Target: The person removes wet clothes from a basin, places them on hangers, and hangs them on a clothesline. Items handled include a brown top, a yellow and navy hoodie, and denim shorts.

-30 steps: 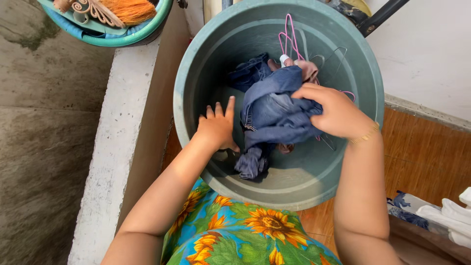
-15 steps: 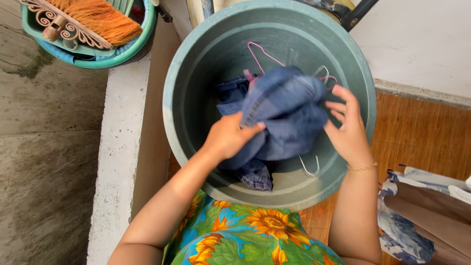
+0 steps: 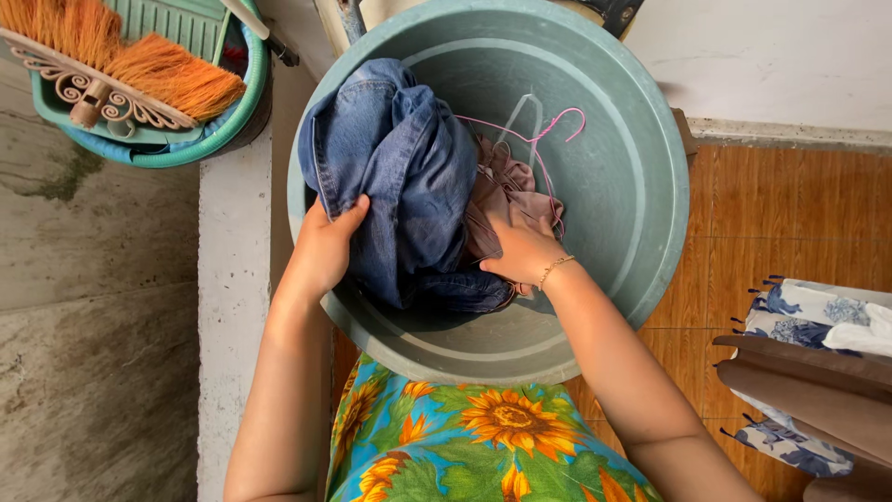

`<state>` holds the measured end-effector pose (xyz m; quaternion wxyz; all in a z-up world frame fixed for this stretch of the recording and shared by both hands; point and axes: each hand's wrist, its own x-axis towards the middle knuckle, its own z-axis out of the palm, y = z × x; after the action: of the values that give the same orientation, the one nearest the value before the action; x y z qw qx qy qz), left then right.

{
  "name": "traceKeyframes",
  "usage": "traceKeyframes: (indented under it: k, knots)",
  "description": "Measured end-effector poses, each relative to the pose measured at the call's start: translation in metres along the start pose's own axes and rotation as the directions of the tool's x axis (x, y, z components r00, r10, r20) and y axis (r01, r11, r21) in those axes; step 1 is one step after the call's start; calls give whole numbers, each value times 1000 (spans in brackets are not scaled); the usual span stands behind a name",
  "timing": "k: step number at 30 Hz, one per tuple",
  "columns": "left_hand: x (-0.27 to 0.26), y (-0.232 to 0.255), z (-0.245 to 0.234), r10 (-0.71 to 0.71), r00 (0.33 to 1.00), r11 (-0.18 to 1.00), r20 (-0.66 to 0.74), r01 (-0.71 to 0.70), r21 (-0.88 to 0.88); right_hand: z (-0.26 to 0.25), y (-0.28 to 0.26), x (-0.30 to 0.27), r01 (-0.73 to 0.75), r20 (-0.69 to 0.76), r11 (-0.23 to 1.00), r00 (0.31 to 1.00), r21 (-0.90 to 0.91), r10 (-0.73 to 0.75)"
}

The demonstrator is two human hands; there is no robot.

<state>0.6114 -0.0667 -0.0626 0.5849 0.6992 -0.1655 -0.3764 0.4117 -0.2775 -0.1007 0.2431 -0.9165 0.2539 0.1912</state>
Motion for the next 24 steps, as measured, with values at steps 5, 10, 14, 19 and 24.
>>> traceKeyframes:
  k: [5,10,14,19,24]
  knots:
    - [-37,27,25,348,907,806,237,-419,418,-9,30,-3,389,-366,819,900,422,-238]
    - [-78,61,70,475,665,661,576,-702,264,8,43,-9,369,-336,237,926,899,-170]
    - [-85,78,80,539,609,771,582,-635,-49,8,40,-17,468,-466,-10,882,884,64]
    - [-66,71,80,389,808,911,442,-410,-51,-34,38,-31,585,-566,-75,805,808,176]
    - [-38,41,84,760,628,554,167,-760,340,-57,27,-36,658,-633,-50,740,751,228]
